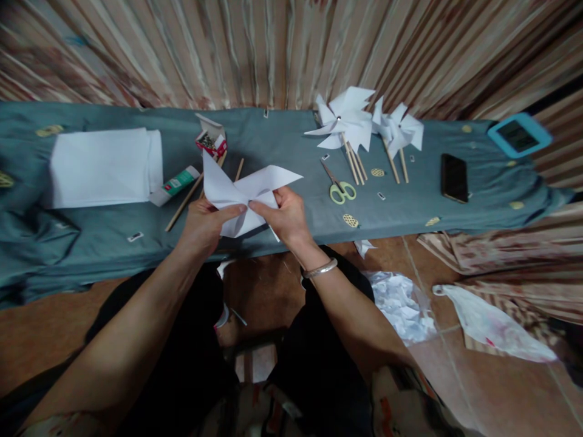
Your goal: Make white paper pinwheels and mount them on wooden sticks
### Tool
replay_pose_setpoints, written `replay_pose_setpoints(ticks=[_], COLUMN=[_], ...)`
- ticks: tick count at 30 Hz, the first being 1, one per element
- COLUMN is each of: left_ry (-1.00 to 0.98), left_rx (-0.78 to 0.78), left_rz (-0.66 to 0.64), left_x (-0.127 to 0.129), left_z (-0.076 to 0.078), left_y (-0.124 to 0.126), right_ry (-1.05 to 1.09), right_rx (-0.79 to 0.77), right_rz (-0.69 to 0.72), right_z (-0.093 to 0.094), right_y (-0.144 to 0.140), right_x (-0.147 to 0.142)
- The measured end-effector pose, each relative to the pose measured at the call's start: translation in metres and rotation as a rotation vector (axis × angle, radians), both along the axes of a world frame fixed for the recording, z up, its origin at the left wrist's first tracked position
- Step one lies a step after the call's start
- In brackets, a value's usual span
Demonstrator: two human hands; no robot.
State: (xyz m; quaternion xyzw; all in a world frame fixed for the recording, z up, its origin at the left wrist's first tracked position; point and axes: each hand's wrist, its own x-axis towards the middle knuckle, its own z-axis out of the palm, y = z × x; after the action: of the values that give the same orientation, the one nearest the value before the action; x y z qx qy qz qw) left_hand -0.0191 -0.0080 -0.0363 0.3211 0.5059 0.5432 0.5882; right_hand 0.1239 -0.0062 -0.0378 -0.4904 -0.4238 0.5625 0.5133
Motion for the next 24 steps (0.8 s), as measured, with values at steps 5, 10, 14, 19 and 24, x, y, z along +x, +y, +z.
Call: replay_pose_setpoints(ticks=[5,10,14,19,24], left_ry=[-0.026,-0.020,-0.022,-0.032,-0.021], left_rx=[0.010,0.002,-0.004,-0.016,-0.017], left_rz=[-0.015,-0.018,-0.032,-0.042,-0.036], left_x=[-0.0015,-0.0029,-0.0032,-0.0026,-0.0022], left_z=[-0.0006,-0.0008,0.0000,0.0008,0.0011], left_y=[0.0004,0.0005,-0.0004,-0.0006,-0.0001], right_ry=[0.025,0.039,0.031,0.042,0.025], right_rx=[-0.031,-0.076,-0.059,-0.032,-0.030], right_rz=[0.012,0.027,0.034,0.018,0.017], right_z=[0.0030,0.0056,0.0050,0.0033,0.0027], right_y=[-0.0010,-0.0013,-0.0011,-0.0007,-0.0004], right_x=[0.0010,0.0024,0.0028,0.0030,0.0025])
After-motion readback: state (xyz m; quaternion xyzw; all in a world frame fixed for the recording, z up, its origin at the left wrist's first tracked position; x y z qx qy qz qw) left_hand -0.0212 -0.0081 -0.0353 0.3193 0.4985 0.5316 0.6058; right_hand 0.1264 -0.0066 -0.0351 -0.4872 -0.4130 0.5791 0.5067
